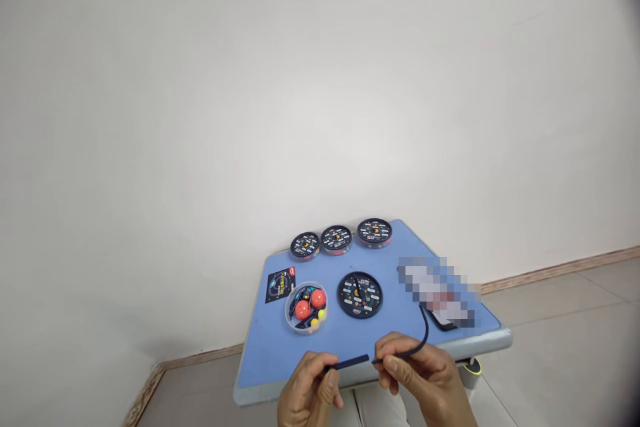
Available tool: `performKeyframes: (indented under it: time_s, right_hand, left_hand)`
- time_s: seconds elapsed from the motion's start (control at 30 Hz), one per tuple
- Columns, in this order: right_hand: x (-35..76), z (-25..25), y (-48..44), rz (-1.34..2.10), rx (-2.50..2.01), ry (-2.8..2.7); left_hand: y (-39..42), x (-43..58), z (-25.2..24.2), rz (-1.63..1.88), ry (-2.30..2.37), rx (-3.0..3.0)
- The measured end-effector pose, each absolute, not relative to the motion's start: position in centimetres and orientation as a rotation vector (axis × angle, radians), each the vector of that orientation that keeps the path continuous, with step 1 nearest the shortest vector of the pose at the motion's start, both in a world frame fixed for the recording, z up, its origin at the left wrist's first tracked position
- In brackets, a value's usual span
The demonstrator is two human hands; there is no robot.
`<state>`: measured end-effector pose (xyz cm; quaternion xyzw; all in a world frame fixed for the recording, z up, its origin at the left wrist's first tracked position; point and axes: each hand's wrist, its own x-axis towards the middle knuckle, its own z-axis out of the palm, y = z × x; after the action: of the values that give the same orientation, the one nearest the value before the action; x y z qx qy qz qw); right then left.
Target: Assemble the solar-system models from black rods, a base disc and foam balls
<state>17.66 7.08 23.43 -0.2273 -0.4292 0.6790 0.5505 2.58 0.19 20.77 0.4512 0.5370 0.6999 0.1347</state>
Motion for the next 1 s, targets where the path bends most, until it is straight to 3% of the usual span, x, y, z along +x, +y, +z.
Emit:
performKeyframes:
  time_s: [0.63, 1.0]
  right_hand:
    - [18.1, 23.2, 6.9, 1.514, -0.595, -1.045]
    - [19.1, 21.6, 8.6, 1.681, -0.657, -1.124]
  left_hand:
    - [-0.1, 3.0, 20.4, 1.971, 1.631, 1.501]
    - [-0.3, 4.3, 21.2, 2.042, 1.634, 1.71]
